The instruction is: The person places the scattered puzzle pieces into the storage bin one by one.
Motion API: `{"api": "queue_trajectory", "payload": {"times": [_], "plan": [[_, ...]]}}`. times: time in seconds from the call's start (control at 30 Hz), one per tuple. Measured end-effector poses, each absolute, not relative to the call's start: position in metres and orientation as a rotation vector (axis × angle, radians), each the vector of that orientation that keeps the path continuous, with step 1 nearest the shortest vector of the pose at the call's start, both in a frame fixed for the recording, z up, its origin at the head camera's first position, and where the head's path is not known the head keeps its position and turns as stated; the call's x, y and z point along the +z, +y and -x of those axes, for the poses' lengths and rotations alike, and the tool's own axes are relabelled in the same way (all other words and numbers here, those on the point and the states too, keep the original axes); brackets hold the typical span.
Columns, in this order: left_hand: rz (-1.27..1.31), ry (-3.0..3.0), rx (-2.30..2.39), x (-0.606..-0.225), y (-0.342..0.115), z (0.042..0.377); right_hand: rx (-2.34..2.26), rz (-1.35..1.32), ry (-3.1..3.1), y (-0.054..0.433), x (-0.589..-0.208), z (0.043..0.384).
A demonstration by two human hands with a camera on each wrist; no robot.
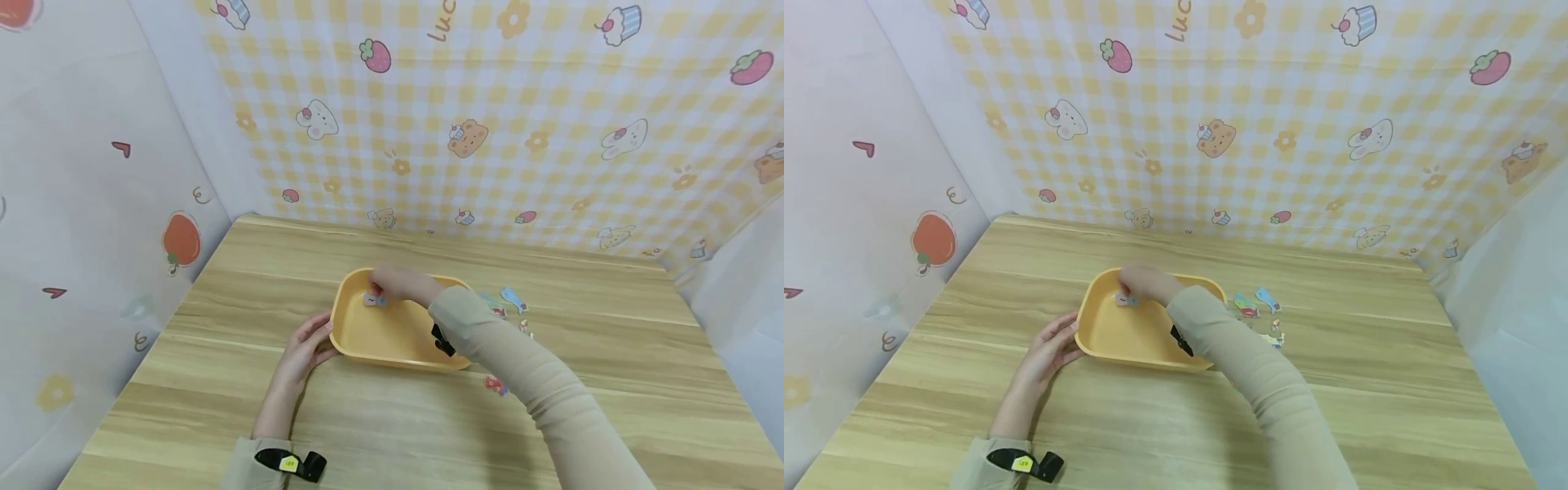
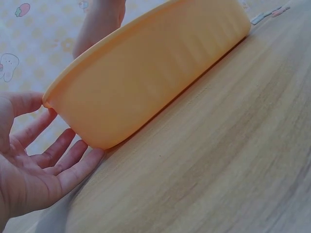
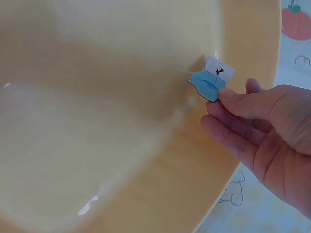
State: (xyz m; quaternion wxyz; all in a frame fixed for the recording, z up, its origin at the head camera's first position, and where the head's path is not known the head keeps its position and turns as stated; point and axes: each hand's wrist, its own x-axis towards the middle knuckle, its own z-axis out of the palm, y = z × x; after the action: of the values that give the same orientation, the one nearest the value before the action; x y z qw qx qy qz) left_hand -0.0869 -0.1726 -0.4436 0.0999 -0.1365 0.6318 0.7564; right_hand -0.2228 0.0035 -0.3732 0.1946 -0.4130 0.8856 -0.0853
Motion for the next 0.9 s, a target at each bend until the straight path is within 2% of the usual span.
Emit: {"api": "queue_trajectory", "payload": {"times": [0.5, 0.67, 0.9], "plan": [[0.424, 1.877, 2.240, -0.446, -0.171, 0.088, -0.137, 1.100, 2.499, 0.003, -0.379, 0.218], [0.424, 1.870, 2.245, -0.446, -0.171, 0.087, -0.255, 1.086, 2.475, 0.012, -0.375, 0.218], [0.418, 1.879, 2.229, -0.445, -0.172, 0.087, -0.502, 1.210, 2.533, 0.036, -0.366, 0.225]]}}
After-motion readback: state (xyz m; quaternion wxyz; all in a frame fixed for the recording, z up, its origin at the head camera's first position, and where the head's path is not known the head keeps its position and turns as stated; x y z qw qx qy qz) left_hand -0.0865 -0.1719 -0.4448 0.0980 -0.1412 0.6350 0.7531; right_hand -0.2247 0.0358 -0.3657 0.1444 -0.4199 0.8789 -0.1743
